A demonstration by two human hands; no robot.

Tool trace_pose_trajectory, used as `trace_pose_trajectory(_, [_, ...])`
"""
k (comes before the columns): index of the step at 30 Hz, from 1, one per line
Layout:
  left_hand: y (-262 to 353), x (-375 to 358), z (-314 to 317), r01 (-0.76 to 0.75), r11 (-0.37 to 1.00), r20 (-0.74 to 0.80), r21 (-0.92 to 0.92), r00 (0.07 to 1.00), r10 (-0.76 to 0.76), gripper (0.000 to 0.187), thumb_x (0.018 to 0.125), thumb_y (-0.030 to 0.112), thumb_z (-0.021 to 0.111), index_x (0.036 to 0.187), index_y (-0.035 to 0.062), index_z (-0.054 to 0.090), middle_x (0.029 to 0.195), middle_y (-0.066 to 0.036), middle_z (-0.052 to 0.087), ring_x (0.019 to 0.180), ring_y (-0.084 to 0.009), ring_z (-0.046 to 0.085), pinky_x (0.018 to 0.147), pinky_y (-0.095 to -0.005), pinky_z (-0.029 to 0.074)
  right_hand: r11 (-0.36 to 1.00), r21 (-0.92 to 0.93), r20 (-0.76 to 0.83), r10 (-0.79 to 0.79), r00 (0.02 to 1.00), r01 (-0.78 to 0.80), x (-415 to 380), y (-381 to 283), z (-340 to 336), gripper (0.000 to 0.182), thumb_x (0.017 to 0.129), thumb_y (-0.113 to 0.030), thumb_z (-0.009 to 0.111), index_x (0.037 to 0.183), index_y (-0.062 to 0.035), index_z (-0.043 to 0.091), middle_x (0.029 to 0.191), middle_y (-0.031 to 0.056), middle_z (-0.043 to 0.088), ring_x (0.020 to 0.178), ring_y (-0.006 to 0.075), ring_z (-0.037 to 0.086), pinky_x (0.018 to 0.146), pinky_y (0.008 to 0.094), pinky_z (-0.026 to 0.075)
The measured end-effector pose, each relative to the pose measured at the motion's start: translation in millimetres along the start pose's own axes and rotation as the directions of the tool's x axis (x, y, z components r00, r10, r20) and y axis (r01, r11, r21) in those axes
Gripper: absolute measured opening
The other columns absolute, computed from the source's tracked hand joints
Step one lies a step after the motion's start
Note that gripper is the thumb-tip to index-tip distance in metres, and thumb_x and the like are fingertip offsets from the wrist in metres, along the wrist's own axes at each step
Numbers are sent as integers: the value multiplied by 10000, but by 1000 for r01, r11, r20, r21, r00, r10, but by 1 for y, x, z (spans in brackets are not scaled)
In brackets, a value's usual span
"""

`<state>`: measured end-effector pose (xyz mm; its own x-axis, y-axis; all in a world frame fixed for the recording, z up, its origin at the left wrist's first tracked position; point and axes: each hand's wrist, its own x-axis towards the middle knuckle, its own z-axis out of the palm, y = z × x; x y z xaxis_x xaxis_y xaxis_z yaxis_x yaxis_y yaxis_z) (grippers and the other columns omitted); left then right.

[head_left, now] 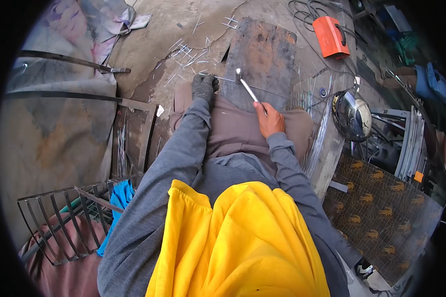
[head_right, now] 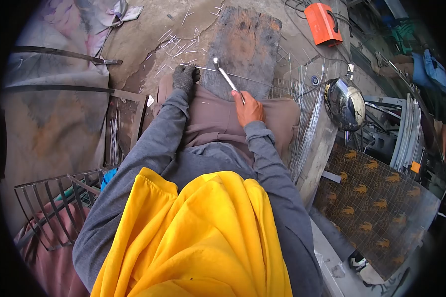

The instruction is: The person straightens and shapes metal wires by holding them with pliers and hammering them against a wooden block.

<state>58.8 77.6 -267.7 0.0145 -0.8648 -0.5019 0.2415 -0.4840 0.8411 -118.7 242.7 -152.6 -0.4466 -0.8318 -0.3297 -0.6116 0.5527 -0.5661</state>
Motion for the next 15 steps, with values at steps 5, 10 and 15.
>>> trace_pose_trajectory(5, [-4, 8, -6, 45, 991, -4, -127, 999, -46, 112, 938, 58, 575, 1032, 18, 530, 908, -131, 638, 759, -241, 689, 615, -351, 612, 994, 104, -133, -30, 991, 44, -19, 10, -30, 530, 940, -582, 523, 1124, -106, 663, 923, 218, 689, 896, 440, 647, 768, 488, 488])
trace_pose_trajectory(10, [-3, 6, -5, 20, 990, -10, -140, 1000, -21, 107, 930, 43, 578, 1020, 17, 526, 901, -133, 632, 751, -243, 688, 613, -353, 616, 992, 128, -171, 38, 985, -16, -21, 28, -30, 516, 945, -574, 523, 1121, -113, 673, 900, 209, 688, 875, 436, 647, 764, 481, 489])
trace_pose_trajectory(15, [4, 2, -5, 43, 988, 17, -151, 999, -41, 169, 919, 52, 596, 1063, 9, 521, 914, -138, 637, 721, -214, 682, 577, -314, 603, 997, 74, -157, 36, 987, -25, -18, 30, -27, 500, 948, -573, 516, 1091, -120, 670, 885, 219, 681, 867, 456, 635, 747, 493, 485])
